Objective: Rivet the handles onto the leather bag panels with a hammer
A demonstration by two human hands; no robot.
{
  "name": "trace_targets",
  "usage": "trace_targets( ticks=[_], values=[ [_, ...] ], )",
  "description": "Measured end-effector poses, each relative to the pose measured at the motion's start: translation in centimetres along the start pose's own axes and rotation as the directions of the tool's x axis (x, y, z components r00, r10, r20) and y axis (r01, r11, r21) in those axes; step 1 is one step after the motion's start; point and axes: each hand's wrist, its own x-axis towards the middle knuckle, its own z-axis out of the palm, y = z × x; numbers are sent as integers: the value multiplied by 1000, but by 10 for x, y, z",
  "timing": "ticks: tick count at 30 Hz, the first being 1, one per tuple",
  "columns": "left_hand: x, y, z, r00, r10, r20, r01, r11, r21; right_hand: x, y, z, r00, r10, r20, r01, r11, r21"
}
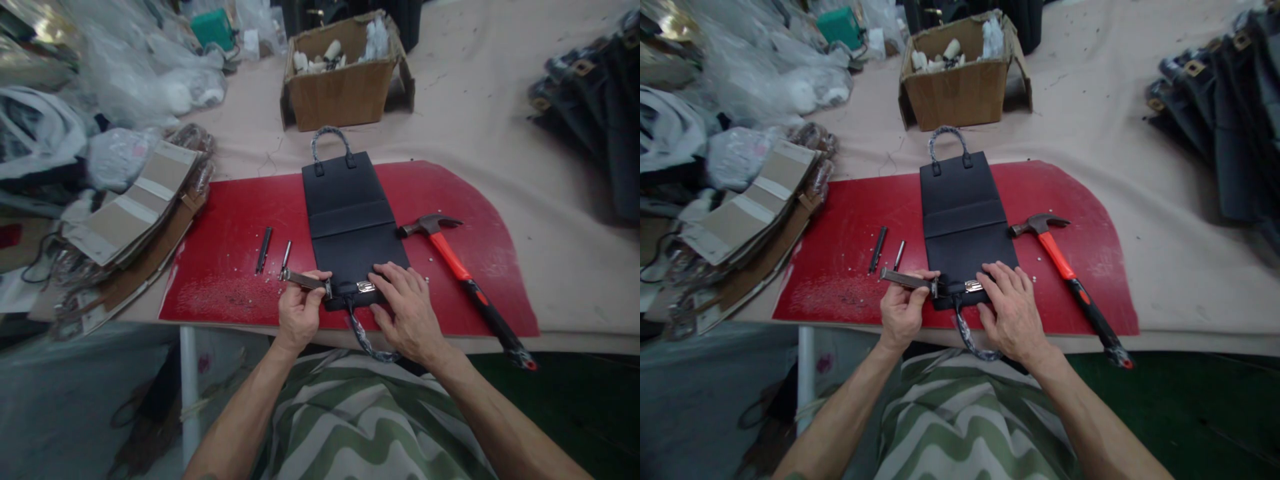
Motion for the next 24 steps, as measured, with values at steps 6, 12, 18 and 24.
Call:
trace_targets(
  ticks=[6,12,18,24],
  values=[
    [2,-3,0,992,89,91,-99,990,105,1,-1,-2,1000,9,-1,-9,1000,11],
    [4,-4,-5,994,57,95,-67,993,99,-1,1,-3,1000,-10,-15,11,996,83],
    [2,-3,-3,975,183,128,-205,961,187,-7,15,-29,984,58,-168,-26,982,185],
    [4,2,2,933,317,170,-355,890,287,-21,54,-58,926,218,-309,-237,971,-24]
  ],
)
